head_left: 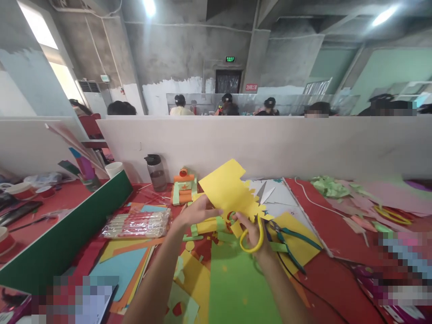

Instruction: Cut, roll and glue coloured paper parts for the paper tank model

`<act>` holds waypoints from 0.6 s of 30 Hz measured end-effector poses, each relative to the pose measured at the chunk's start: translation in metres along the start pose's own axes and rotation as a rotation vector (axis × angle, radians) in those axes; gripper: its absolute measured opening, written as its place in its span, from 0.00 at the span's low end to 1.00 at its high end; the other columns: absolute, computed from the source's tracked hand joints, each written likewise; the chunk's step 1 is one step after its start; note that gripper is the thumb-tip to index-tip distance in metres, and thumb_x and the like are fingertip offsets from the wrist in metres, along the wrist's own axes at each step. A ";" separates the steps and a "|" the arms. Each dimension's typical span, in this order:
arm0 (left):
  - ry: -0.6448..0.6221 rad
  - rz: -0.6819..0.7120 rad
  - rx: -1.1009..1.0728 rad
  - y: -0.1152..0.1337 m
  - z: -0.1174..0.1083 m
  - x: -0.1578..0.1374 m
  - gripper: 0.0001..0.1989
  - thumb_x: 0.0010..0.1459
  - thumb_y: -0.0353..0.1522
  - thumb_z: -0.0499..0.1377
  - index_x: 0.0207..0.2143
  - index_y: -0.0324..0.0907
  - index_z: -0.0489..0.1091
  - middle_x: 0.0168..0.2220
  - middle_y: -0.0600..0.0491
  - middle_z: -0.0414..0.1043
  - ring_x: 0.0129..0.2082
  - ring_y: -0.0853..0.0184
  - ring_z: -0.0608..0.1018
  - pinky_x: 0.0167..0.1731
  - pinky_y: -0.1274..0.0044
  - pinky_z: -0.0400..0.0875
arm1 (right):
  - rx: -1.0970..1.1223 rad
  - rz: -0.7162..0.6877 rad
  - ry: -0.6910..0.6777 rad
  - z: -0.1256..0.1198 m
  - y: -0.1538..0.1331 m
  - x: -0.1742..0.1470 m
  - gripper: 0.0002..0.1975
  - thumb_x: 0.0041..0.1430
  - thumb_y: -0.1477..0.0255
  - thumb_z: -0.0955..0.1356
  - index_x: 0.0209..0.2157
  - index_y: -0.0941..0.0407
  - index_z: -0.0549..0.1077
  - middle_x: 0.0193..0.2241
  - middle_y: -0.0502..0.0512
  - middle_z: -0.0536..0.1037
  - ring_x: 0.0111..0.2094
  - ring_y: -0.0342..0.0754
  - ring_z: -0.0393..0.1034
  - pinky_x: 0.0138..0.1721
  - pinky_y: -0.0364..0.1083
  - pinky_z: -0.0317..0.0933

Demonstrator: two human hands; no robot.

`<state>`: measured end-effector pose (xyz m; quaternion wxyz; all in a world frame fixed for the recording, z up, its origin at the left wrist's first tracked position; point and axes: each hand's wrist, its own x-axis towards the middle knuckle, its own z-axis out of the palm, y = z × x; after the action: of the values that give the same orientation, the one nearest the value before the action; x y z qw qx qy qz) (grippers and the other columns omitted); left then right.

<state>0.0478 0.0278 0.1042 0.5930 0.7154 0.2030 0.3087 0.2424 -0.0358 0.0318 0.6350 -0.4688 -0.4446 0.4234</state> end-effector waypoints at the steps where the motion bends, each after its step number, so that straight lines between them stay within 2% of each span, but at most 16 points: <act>1: -0.011 -0.026 0.013 0.000 -0.003 -0.003 0.28 0.52 0.39 0.66 0.55 0.42 0.69 0.50 0.46 0.75 0.48 0.56 0.76 0.46 0.68 0.74 | -0.107 0.006 0.002 0.000 -0.008 0.003 0.12 0.55 0.59 0.73 0.32 0.53 0.78 0.34 0.56 0.81 0.38 0.56 0.74 0.42 0.52 0.67; 3: 0.017 -0.085 0.041 0.000 -0.011 -0.008 0.29 0.52 0.40 0.66 0.56 0.43 0.68 0.50 0.46 0.75 0.47 0.57 0.76 0.44 0.68 0.75 | -0.272 -0.026 -0.071 0.001 -0.025 0.010 0.14 0.56 0.58 0.71 0.26 0.54 0.77 0.29 0.56 0.79 0.35 0.56 0.73 0.39 0.51 0.66; 7: 0.197 -0.107 0.046 -0.005 -0.023 -0.015 0.25 0.54 0.43 0.64 0.53 0.42 0.71 0.47 0.47 0.76 0.45 0.58 0.77 0.40 0.70 0.77 | -0.447 -0.032 -0.284 0.015 -0.056 0.026 0.13 0.58 0.60 0.69 0.27 0.54 0.77 0.24 0.52 0.75 0.26 0.50 0.68 0.30 0.48 0.62; 11: 0.341 -0.088 0.066 -0.006 -0.033 -0.017 0.20 0.54 0.44 0.64 0.43 0.39 0.74 0.37 0.49 0.78 0.32 0.63 0.78 0.36 0.72 0.74 | -0.480 -0.059 -0.376 0.038 -0.071 0.045 0.14 0.58 0.60 0.68 0.26 0.55 0.74 0.20 0.49 0.70 0.22 0.46 0.62 0.26 0.46 0.58; 15: 0.409 -0.124 0.107 -0.004 -0.044 -0.021 0.20 0.54 0.47 0.63 0.35 0.39 0.75 0.26 0.52 0.75 0.28 0.64 0.76 0.34 0.73 0.70 | -0.445 -0.157 -0.338 0.050 -0.068 0.064 0.16 0.58 0.57 0.69 0.28 0.56 0.71 0.20 0.47 0.67 0.22 0.45 0.62 0.27 0.45 0.59; 18: 0.571 -0.160 0.157 -0.007 -0.051 -0.021 0.21 0.56 0.50 0.58 0.28 0.41 0.75 0.24 0.52 0.73 0.28 0.64 0.75 0.34 0.74 0.68 | -0.415 -0.230 -0.296 0.047 -0.062 0.074 0.17 0.57 0.56 0.71 0.38 0.54 0.70 0.23 0.46 0.66 0.24 0.45 0.62 0.27 0.44 0.60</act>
<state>-0.0017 0.0525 0.0990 0.4774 0.6250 0.4405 0.4330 0.2229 0.0322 0.1126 0.4972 -0.4685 -0.6601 0.3124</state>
